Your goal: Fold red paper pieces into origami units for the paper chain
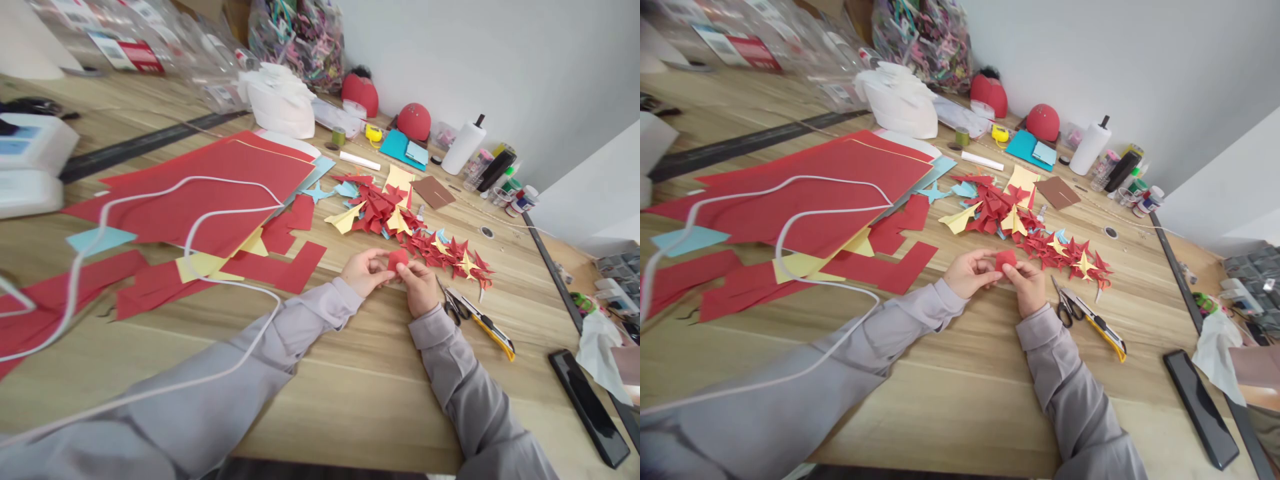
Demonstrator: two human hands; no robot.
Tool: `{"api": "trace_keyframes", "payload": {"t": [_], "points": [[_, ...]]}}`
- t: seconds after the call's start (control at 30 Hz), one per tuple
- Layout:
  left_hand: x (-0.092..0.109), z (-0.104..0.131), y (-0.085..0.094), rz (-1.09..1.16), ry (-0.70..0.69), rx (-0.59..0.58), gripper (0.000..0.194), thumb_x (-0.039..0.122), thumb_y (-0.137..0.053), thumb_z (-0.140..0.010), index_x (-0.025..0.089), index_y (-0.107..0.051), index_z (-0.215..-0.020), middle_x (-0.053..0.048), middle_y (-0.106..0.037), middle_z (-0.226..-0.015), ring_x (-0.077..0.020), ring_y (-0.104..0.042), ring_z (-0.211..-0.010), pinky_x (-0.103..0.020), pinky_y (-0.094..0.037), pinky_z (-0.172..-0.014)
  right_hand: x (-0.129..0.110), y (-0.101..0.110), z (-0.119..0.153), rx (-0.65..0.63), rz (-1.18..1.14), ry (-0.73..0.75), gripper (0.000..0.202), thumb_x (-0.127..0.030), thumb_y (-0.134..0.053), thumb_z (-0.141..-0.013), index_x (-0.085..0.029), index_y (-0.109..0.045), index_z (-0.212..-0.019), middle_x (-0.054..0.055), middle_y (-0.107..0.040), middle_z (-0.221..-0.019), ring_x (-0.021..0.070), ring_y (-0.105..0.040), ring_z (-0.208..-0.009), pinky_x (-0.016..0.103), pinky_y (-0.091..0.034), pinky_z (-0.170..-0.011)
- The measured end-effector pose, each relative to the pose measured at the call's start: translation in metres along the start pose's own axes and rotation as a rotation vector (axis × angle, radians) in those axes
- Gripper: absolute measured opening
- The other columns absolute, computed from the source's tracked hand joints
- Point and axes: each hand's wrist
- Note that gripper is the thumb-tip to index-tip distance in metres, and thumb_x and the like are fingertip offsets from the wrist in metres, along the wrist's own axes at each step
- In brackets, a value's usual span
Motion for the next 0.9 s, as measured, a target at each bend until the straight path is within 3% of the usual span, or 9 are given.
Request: {"api": "trace_keyframes", "payload": {"t": [0.1,0.3,0.47,0.7,0.9], "points": [[0.000,-0.002,0.001,0.025,0.015,0.008,0.054,0.025,-0.074,-0.053,0.009,-0.051,-0.099,0.005,-0.056,-0.046,-0.0082,-0.050,-0.041,-0.020,-0.039,-0.042,-0.005,-0.003,0.002,0.014,0.016,0.027,0.020,-0.034,-0.072,-0.057,-0.018,-0.060,-0.060,-0.004,-0.056,-0.055,0.0088,-0.046,-0.050,0.025,-0.041,-0.054],[0.001,0.001,-0.003,-0.028,0.089,0.006,0.044,0.035,-0.068,-0.061,0.011,-0.052,-0.094,0.003,-0.057,-0.046,-0.0088,-0.050,-0.040,-0.020,-0.039,-0.041,0.001,-0.001,0.000,0.060,0.013,0.027,0.020,-0.037,-0.064,-0.067,-0.018,-0.062,-0.065,-0.003,-0.056,-0.054,0.0094,-0.048,-0.051,0.024,-0.041,-0.053],[-0.002,0.003,-0.004,-0.148,-0.034,0.064,0.030,0.036,-0.064,-0.066,0.012,-0.057,-0.083,0.005,-0.050,-0.046,-0.0062,-0.045,-0.042,-0.018,-0.035,-0.041,0.002,0.001,0.000,0.042,0.007,0.016,0.020,-0.038,-0.065,-0.066,-0.018,-0.063,-0.064,-0.003,-0.056,-0.053,0.0094,-0.047,-0.049,0.024,-0.040,-0.052],[0.007,-0.003,0.002,0.070,0.000,0.114,0.031,0.029,-0.070,-0.053,0.013,-0.057,-0.076,0.002,-0.059,-0.061,-0.0088,-0.052,-0.049,-0.023,-0.045,-0.048,-0.006,-0.003,0.005,-0.001,0.090,0.043,0.018,-0.035,-0.067,-0.064,-0.018,-0.062,-0.060,-0.003,-0.055,-0.050,0.0094,-0.048,-0.046,0.025,-0.040,-0.049],[0.009,-0.002,0.000,0.101,0.012,0.106,0.031,0.026,-0.072,-0.050,0.012,-0.057,-0.074,0.002,-0.059,-0.058,-0.0094,-0.053,-0.049,-0.024,-0.047,-0.047,-0.003,-0.005,0.006,-0.010,0.010,0.081,0.020,-0.031,-0.066,-0.066,-0.021,-0.063,-0.083,-0.004,-0.058,-0.057,0.0097,-0.051,-0.047,0.025,-0.042,-0.048]]}}
Point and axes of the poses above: each hand's wrist, its own z-axis away from the middle knuckle, its own y-axis out of the back of the hand, x = y × z
